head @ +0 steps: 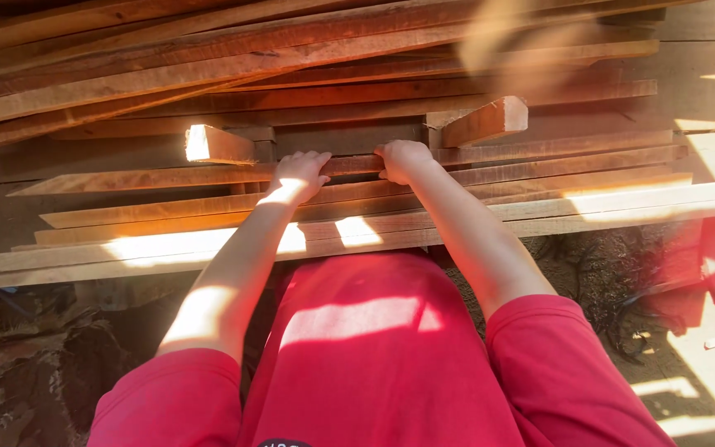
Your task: Selecting, checking, and organizing thin wood planks from a stack in storage.
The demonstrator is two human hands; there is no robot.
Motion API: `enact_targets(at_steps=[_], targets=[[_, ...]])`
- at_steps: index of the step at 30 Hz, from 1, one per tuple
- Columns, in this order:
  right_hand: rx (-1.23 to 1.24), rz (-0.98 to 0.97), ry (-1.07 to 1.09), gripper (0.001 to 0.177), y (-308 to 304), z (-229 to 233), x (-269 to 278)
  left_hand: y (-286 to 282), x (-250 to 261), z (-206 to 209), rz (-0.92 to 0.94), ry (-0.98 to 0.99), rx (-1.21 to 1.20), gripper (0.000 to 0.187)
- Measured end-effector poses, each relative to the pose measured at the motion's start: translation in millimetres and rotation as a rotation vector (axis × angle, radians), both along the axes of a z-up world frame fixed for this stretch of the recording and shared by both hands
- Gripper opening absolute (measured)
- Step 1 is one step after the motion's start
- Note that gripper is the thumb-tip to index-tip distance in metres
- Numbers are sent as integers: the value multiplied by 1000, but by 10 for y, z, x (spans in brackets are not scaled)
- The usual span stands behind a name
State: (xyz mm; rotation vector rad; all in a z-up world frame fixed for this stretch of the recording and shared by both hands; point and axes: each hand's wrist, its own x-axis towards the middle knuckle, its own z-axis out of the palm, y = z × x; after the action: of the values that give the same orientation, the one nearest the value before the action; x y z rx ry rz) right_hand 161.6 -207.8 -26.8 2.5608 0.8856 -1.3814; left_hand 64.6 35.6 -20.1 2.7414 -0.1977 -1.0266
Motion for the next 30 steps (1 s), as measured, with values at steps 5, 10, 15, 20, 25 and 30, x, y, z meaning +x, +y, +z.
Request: enact_targets(at_steps=[5, 10, 15, 20, 25, 30], targets=[[5, -153, 93, 83, 85, -18, -31, -121, -76, -52, 155, 41, -23, 64], [159, -202, 38, 77, 275, 625, -234, -35, -285, -103, 261, -75, -60, 59], [212, -276, 31, 68, 240, 790, -443, -137, -537, -299, 375, -120, -88, 53], [228, -191, -103, 69, 179, 389, -512, -376, -833, -175, 535, -315, -54, 55], [304, -265, -146, 66, 126, 369, -565, -489, -1368, -3, 359, -874, -97, 28], [456, -362, -175, 56, 21, 524, -739, -510, -1404, -4, 307, -864, -44, 42]])
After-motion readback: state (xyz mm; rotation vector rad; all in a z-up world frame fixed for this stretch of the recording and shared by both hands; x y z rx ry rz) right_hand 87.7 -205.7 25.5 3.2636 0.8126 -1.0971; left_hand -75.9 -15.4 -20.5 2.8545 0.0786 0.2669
